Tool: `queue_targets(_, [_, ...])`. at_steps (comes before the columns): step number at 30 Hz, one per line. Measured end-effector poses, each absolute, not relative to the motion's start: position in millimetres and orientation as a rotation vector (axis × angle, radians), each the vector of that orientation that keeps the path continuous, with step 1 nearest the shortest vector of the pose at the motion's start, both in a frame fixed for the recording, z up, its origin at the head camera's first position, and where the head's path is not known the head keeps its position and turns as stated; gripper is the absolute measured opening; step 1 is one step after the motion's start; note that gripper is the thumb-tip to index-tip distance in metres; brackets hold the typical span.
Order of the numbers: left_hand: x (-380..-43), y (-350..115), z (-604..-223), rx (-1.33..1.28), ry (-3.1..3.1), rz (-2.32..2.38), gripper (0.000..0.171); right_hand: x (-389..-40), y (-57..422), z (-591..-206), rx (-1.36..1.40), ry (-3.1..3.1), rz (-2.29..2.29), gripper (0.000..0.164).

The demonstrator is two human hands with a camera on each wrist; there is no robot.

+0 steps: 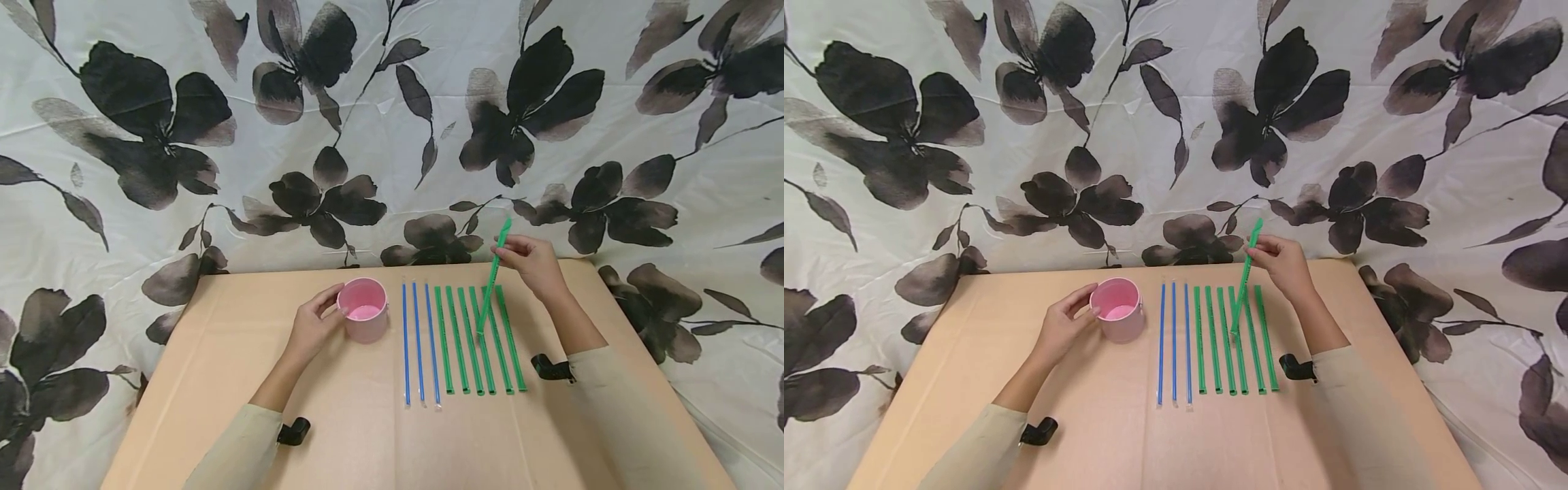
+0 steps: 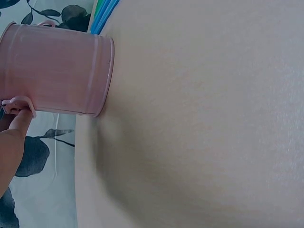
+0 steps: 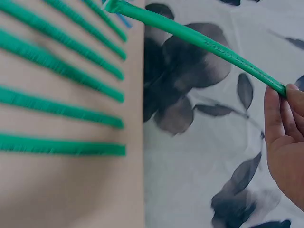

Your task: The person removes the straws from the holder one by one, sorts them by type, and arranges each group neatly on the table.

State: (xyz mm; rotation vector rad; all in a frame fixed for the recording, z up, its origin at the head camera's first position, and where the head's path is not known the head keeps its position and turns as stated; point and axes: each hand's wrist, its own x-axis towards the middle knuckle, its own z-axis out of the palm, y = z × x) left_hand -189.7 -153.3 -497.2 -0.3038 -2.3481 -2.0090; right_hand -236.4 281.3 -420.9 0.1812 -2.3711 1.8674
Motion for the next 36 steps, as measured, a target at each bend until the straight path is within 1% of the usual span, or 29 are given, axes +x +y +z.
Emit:
queue_targets(7, [-189, -154, -496, -0.310, -2.345, -2.012, 0.052, -235, 309, -434, 0.073, -2.578, 1.718, 0.042])
queue_targets(14, [-192, -151, -497, -0.298, -2.341, -2.010, 0.053, -241, 335, -448, -0.004, -2.774, 1.621, 0.045])
queue_targets(19, [-193, -149, -496, -0.291, -2.334, -2.008, 0.052, -247, 347, -465, -0.083, -2.885, 1.605, 0.044])
queue_targets(27, [-198, -144, -499, -0.282, -2.316, -2.004, 0.051, -258, 354, -492, -0.192, -2.941, 1.585, 0.044])
queue_targets(32, [-202, -140, -500, -0.273, -2.308, -1.994, 0.052, -265, 356, -509, -0.242, -2.980, 1.522, 0.039])
queue_targets(36, [-205, -138, -502, -0.258, -2.306, -1.966, 0.052, -271, 356, -521, -0.233, -3.013, 1.453, 0.038])
